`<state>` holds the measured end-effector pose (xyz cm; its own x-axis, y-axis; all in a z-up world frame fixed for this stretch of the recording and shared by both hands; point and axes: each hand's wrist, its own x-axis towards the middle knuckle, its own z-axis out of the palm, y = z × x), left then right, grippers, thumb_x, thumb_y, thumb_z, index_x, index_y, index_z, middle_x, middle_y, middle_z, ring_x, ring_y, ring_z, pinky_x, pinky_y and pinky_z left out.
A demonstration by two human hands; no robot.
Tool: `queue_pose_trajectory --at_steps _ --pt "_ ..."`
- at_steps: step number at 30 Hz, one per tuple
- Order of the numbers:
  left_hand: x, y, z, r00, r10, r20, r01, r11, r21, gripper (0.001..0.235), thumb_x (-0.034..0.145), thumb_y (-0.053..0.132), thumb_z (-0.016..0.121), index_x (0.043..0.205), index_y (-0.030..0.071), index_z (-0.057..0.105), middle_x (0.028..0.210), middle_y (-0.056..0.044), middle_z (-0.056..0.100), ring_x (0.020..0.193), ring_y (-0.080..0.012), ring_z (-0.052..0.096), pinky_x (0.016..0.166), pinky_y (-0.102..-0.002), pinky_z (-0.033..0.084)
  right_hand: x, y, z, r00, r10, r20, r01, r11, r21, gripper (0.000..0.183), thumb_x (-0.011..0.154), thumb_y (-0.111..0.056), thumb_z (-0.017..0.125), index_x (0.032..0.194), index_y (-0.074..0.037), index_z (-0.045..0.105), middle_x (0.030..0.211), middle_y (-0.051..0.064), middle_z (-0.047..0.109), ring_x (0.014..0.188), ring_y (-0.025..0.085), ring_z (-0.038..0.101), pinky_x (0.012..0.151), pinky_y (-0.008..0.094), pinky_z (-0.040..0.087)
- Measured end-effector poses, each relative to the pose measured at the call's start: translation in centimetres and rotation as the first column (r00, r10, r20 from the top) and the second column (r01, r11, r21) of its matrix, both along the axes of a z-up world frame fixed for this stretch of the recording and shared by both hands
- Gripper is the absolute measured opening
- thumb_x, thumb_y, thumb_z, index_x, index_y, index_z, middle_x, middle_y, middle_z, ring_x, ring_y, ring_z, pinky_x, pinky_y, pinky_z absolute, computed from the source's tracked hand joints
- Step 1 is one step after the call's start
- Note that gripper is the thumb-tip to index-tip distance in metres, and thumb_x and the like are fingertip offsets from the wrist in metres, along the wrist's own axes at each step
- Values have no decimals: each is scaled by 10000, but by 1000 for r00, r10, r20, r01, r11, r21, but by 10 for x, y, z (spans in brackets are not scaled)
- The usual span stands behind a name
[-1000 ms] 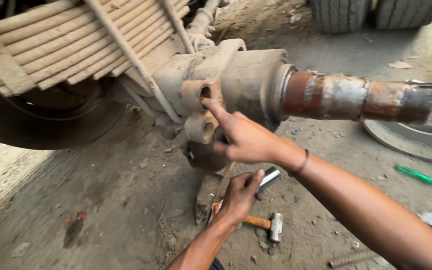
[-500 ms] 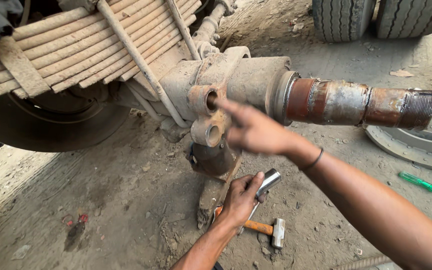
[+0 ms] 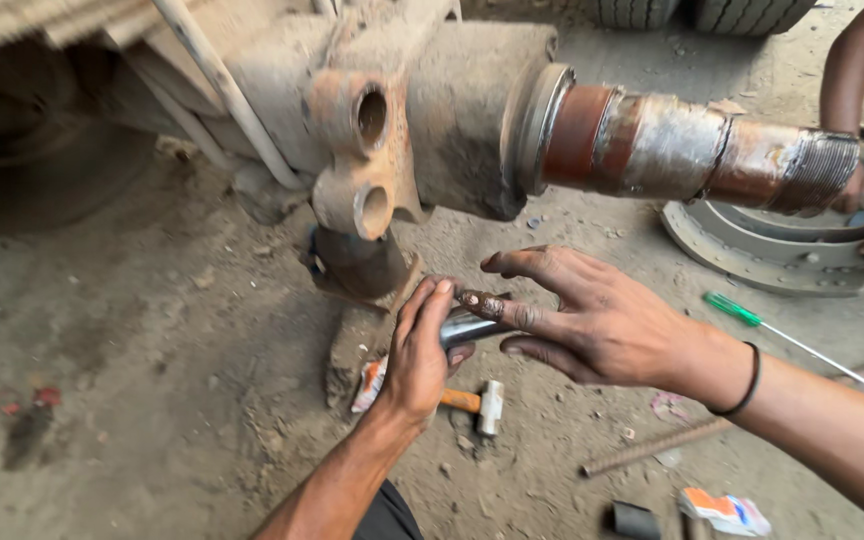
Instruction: The person prepares cylindrical metal bushings by inserting rubber sleeves and tapping them with a hammer. They then attempt to fit the bushings into a hole on a truck axle, using a hammer to drive one into place. Tools and parts are handled on the ground near the vehicle.
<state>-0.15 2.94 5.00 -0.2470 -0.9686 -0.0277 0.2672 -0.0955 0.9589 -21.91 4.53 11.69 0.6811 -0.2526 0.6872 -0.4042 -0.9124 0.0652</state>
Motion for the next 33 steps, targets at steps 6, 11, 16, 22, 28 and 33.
queue_pose_trajectory --at_steps 6,11,16,22,28,33 --pt "-7 5 6 992 -130 5 130 990 -59 307 1065 371 419 974 128 582 702 43 520 533 -41 429 439 -209 298 -17 -17 -36 992 125 6 -124 971 205 326 901 -146 792 1175 -73 632 1139 184 696 941 308 702 763 401 571" --pt "-8 4 4 986 -167 17 167 965 -205 267 1099 359 454 1001 129 548 709 38 494 578 -31 405 464 -204 293 -12 -5 -45 971 73 226 -144 939 313 283 911 -79 784 1119 -57 594 1234 168 673 1104 277 714 866 362 607" --pt "-13 5 -2 992 -76 -98 53 974 -220 231 1088 316 438 1018 117 531 757 42 495 612 -39 435 497 -219 335 -8 7 -36 968 -31 249 -80 903 423 260 849 -74 797 1087 -87 694 1462 202 511 1301 289 559 1011 398 529" --pt "-8 12 2 990 -46 -131 15 973 -229 223 1107 316 398 1065 125 505 714 38 473 605 -34 409 488 -214 297 -1 11 -33 979 -51 195 -65 837 544 309 822 -189 814 1088 -77 704 1498 196 491 1409 351 470 1170 496 375" --pt "-7 18 11 987 -69 -147 31 968 -249 237 1120 326 376 1077 129 500 711 38 453 605 -35 407 484 -208 288 -4 13 -25 959 -73 275 -154 681 716 310 885 -208 766 1127 -43 663 1556 177 462 1411 301 474 1148 448 408" --pt "1 16 14 997 -14 77 50 874 -484 249 1140 316 374 1091 111 506 837 29 505 686 -41 468 554 -220 400 3 16 -26 855 -257 450 -374 297 879 377 900 -148 726 1247 -11 673 1505 152 455 1240 212 564 983 393 519"
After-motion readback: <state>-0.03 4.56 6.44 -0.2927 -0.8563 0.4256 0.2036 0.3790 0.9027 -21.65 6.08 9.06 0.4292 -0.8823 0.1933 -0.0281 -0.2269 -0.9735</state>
